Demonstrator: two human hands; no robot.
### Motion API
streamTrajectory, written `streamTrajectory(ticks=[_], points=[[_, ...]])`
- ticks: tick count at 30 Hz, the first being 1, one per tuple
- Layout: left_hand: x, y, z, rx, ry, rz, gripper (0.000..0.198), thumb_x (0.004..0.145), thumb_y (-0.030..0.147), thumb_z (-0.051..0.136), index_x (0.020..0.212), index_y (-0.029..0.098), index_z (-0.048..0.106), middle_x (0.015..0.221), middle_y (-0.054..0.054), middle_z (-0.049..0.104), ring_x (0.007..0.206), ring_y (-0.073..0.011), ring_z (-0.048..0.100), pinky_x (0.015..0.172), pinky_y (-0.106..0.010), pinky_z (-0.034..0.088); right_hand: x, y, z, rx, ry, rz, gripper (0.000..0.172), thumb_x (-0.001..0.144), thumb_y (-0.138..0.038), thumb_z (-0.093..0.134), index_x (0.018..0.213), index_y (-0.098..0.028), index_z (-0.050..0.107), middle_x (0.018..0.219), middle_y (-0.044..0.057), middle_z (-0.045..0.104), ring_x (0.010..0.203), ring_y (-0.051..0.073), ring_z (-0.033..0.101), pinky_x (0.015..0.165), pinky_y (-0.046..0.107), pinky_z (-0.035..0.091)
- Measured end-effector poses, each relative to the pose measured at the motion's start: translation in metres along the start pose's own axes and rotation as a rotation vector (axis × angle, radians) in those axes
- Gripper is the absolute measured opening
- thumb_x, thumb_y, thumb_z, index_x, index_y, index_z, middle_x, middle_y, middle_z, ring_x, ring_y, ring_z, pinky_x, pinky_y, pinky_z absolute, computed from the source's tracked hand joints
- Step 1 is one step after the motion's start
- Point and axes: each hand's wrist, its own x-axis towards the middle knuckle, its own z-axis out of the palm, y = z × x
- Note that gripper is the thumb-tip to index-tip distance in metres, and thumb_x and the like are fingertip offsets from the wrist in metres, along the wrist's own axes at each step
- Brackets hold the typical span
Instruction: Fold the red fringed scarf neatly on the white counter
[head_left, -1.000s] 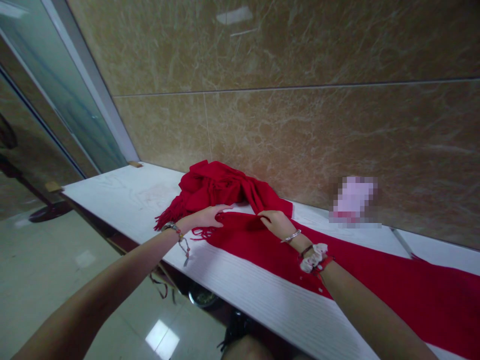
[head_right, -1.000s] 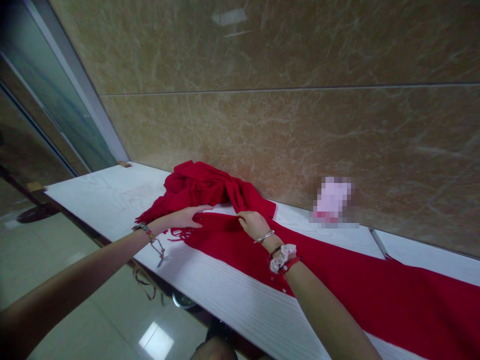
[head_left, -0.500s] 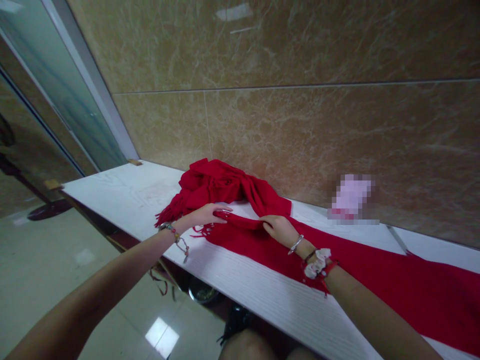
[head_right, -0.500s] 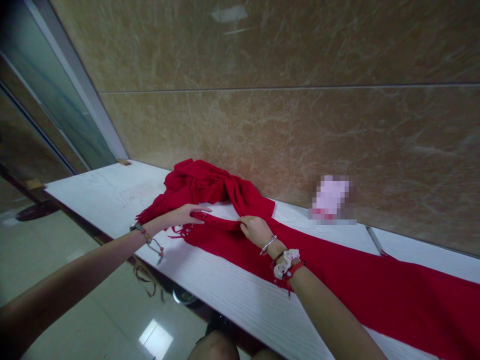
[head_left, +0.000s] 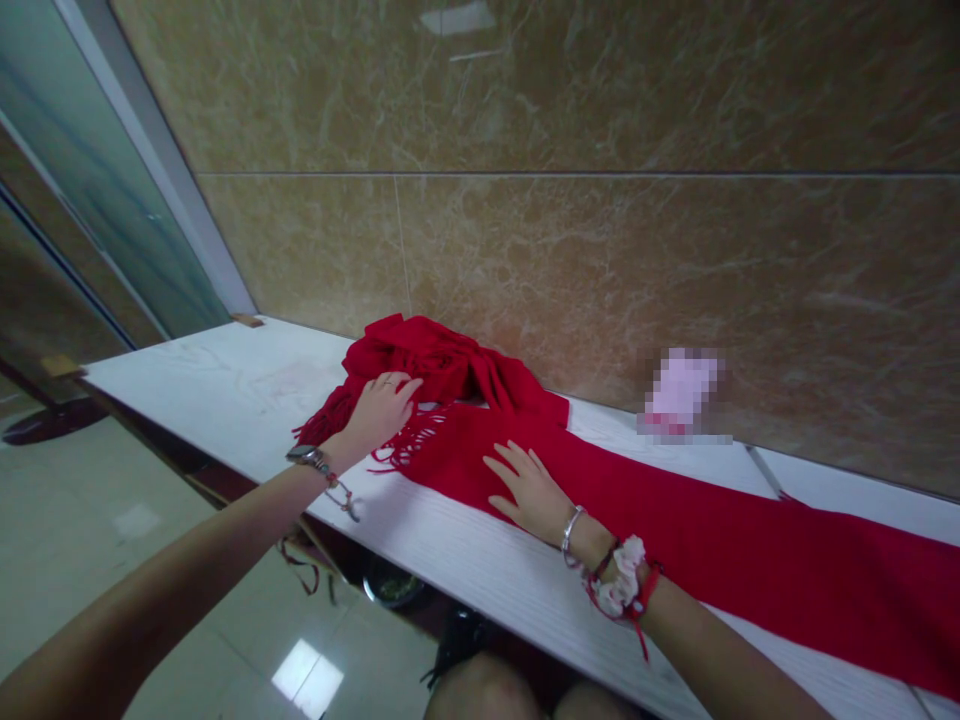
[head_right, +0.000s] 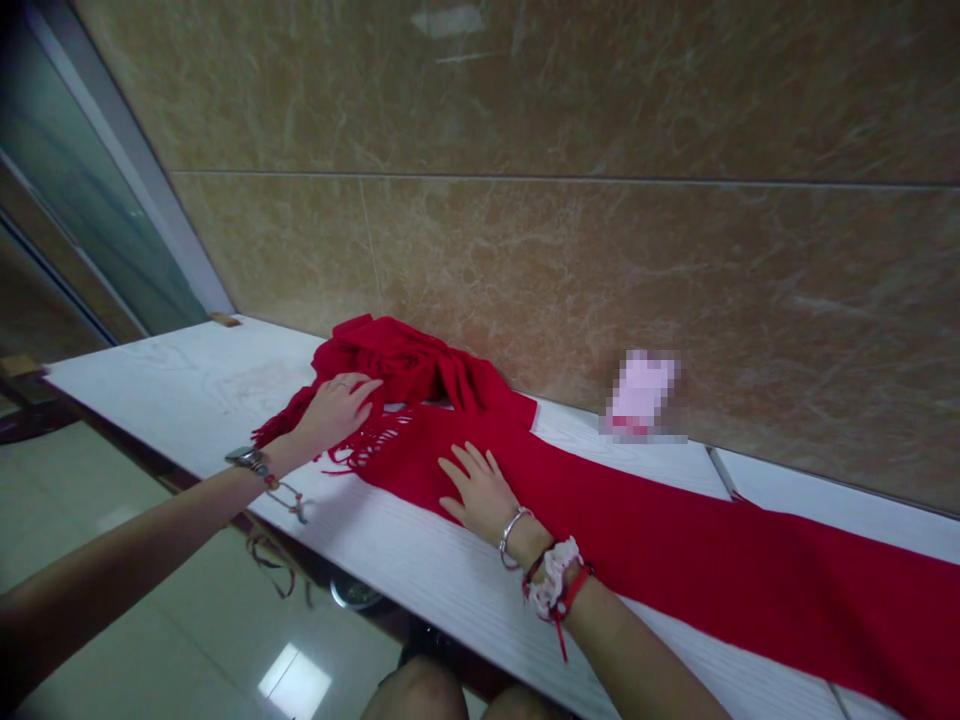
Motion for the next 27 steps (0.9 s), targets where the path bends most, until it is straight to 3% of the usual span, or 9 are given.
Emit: streamTrajectory(ticks=[3, 5, 10, 14, 16, 19, 23, 27], points=[[-0.020, 0.015, 0.016, -0.158, -0.143, 0.410, 0.034, 0.085, 0.029, 0.043, 0.118, 0.019, 0.051, 0.129, -0.009, 0.045, 0.119, -0.0216, 0.038, 0.097, -0.035, 0.032, -0.018, -0.004, 0.005, 0.014, -0.166, -0.019, 0.049, 0.086, -0.038, 0.039, 0.131, -0.019, 0.038, 0.139, 0.010, 0.032, 0.129, 0.027, 0.023, 0.103, 0.051, 0.020], [-0.033, 0.024, 0.028, -0.206, -0.244, 0.513, 0.039, 0.087, 0.034, 0.040, 0.124, 0.020, 0.045, 0.135, -0.009, 0.039, 0.125, -0.0211, 0.031, 0.101, -0.034, 0.027, -0.024, -0.006, 0.005, 0.006, -0.190, -0.012, 0.048, 0.088, -0.037, 0.036, 0.131, -0.018, 0.037, 0.140, 0.011, 0.031, 0.130, 0.025, 0.022, 0.104, 0.050, 0.017], [-0.049, 0.019, 0.038, -0.213, -0.425, 0.477, 0.046, 0.091, 0.037, 0.030, 0.134, 0.022, 0.029, 0.141, -0.009, 0.029, 0.129, -0.0227, 0.024, 0.102, -0.040, 0.023, -0.038, 0.004, -0.008, 0.027, -0.163, 0.007, 0.048, 0.087, -0.036, 0.038, 0.132, -0.019, 0.037, 0.140, 0.010, 0.031, 0.130, 0.023, 0.021, 0.105, 0.046, 0.019], [-0.041, 0.014, 0.030, -0.177, -0.428, 0.448, 0.044, 0.089, 0.042, 0.032, 0.130, 0.027, 0.038, 0.136, -0.007, 0.038, 0.126, -0.0250, 0.030, 0.100, -0.047, 0.023, -0.072, 0.046, -0.022, -0.045, 0.003, 0.273, 0.047, 0.086, -0.037, 0.038, 0.132, -0.024, 0.036, 0.141, 0.008, 0.030, 0.131, 0.024, 0.020, 0.103, 0.051, 0.018], [-0.030, 0.026, 0.027, -0.162, -0.328, 0.433, 0.044, 0.089, 0.043, 0.032, 0.127, 0.024, 0.044, 0.134, -0.009, 0.041, 0.126, -0.0254, 0.030, 0.101, -0.048, 0.021, -0.094, 0.071, -0.027, -0.107, 0.023, 0.439, 0.049, 0.086, -0.039, 0.037, 0.133, -0.025, 0.034, 0.141, 0.008, 0.030, 0.130, 0.026, 0.020, 0.101, 0.056, 0.020], [-0.013, 0.063, 0.027, -0.189, -0.172, 0.378, 0.050, 0.088, 0.042, 0.031, 0.131, 0.018, 0.038, 0.140, -0.013, 0.030, 0.129, -0.0264, 0.022, 0.101, -0.046, 0.023, -0.121, 0.093, -0.030, -0.171, -0.024, 0.589, 0.049, 0.086, -0.041, 0.036, 0.133, -0.025, 0.033, 0.141, 0.009, 0.029, 0.130, 0.028, 0.021, 0.098, 0.059, 0.022], [-0.001, 0.107, 0.036, -0.221, -0.246, 0.265, 0.053, 0.086, 0.043, 0.031, 0.134, 0.018, 0.032, 0.143, -0.014, 0.022, 0.129, -0.0298, 0.022, 0.096, -0.046, 0.031, -0.139, 0.099, -0.029, -0.212, -0.086, 0.605, 0.048, 0.087, -0.041, 0.034, 0.133, -0.025, 0.034, 0.141, 0.009, 0.028, 0.128, 0.029, 0.024, 0.097, 0.059, 0.024], [0.001, 0.106, 0.059, -0.208, -0.285, 0.248, 0.054, 0.084, 0.041, 0.033, 0.134, 0.021, 0.033, 0.141, -0.011, 0.027, 0.127, -0.0286, 0.028, 0.096, -0.045, 0.031, -0.167, 0.114, -0.037, -0.253, -0.091, 0.633, 0.045, 0.089, -0.036, 0.032, 0.133, -0.029, 0.031, 0.142, 0.007, 0.028, 0.129, 0.027, 0.023, 0.096, 0.058, 0.025]])
